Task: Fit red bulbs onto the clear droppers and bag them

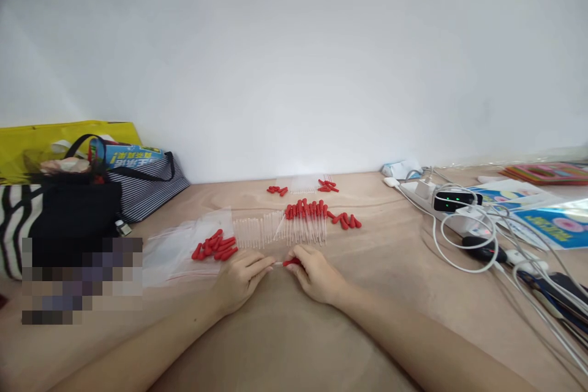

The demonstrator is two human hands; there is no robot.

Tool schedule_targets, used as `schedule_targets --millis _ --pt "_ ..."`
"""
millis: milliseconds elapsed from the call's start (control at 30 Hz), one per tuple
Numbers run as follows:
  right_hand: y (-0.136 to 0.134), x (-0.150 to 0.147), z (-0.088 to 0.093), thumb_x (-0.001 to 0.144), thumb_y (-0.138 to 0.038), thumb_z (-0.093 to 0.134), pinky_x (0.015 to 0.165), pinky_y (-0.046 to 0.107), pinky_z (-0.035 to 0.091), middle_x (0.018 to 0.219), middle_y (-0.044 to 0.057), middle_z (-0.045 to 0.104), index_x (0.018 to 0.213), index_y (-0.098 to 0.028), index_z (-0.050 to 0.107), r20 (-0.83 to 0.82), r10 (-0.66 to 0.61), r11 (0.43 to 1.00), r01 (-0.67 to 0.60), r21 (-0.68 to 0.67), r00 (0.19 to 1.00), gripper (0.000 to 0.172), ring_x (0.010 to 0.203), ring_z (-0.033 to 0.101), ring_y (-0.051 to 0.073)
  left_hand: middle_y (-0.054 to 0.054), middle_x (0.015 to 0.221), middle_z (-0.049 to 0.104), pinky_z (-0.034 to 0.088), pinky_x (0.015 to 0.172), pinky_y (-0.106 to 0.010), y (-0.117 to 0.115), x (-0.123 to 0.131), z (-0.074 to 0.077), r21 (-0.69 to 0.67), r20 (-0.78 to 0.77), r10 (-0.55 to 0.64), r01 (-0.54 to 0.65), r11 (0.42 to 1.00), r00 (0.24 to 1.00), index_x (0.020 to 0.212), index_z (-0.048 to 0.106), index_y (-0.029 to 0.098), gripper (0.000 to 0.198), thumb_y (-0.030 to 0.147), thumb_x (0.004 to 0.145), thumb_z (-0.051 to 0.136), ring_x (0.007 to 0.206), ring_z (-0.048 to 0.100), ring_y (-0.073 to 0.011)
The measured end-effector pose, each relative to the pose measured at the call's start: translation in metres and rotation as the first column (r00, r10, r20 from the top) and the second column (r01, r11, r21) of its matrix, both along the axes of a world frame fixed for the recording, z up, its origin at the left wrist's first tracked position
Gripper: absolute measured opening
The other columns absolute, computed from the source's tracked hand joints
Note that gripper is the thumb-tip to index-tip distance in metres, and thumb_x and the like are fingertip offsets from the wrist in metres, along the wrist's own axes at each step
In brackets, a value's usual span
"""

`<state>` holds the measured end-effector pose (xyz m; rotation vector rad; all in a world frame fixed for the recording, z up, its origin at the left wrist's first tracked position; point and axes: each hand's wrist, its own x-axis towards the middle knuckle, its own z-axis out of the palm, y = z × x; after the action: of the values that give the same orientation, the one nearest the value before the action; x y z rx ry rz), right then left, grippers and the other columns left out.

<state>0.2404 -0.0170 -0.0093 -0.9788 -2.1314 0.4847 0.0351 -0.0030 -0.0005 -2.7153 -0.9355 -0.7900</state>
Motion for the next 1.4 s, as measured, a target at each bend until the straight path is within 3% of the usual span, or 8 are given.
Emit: schedule_targets --millis 233,467,733,933,1400 --pt "0.001 0.001 -0.001 0.085 -0.020 0.043 0.074 0.030 0.045 0.090 0.007 0.060 0.101 -0.020 0.057 0.013 0.049 0.998 -0.050 0.043 0.999 0.021 0.084 0.055 0.016 -0.003 0.072 0.062 0.042 0.062 -0.026 0.000 0.000 -0.001 0.004 -0.015 0.008 -0.008 1.000 1.000 0.093 0.063 0.020 0.032 0.029 0.091 0.033 0.068 0.055 -0.0144" --pt "0.000 0.001 0.001 0.087 -0.028 0.041 0.067 0.027 0.045 0.080 0.006 0.061 0.090 -0.020 0.062 0.023 0.093 0.994 -0.094 0.055 0.995 0.023 0.074 0.056 0.014 -0.002 0.071 0.062 0.040 0.061 -0.025 -0.002 0.002 0.004 0.027 -0.027 -0.054 0.055 0.998 0.998 0.091 0.062 0.020 0.027 0.025 0.091 0.035 0.067 0.056 -0.0143" --pt "-0.001 0.003 -0.003 0.086 -0.030 0.042 0.068 0.030 0.041 0.078 0.006 0.063 0.087 -0.020 0.062 0.099 0.059 0.980 -0.076 0.181 0.993 0.022 0.072 0.055 0.016 -0.004 0.071 0.060 0.042 0.058 -0.023 -0.003 0.005 -0.001 0.029 -0.039 -0.132 0.134 0.991 0.990 0.091 0.058 0.014 0.025 0.019 0.091 0.033 0.066 0.055 -0.0148" --pt "-0.002 0.001 0.000 0.084 -0.030 0.046 0.065 0.031 0.033 0.071 0.004 0.063 0.079 -0.019 0.062 0.184 -0.019 0.968 -0.028 0.248 0.983 0.021 0.067 0.052 0.016 -0.005 0.071 0.059 0.043 0.058 -0.023 -0.004 0.007 -0.003 0.041 -0.073 -0.140 0.143 0.989 0.988 0.091 0.057 0.013 0.026 0.016 0.091 0.031 0.065 0.054 -0.0147" --pt "0.003 -0.005 0.003 0.085 -0.030 0.044 0.063 0.028 0.025 0.065 0.002 0.058 0.077 -0.018 0.060 0.263 -0.011 0.949 -0.073 0.308 0.965 0.022 0.065 0.047 0.013 -0.004 0.070 0.057 0.043 0.056 -0.023 -0.006 0.009 -0.008 0.018 -0.108 -0.089 0.092 0.996 0.990 0.086 0.057 0.014 0.026 0.016 0.091 0.031 0.065 0.052 -0.0147"
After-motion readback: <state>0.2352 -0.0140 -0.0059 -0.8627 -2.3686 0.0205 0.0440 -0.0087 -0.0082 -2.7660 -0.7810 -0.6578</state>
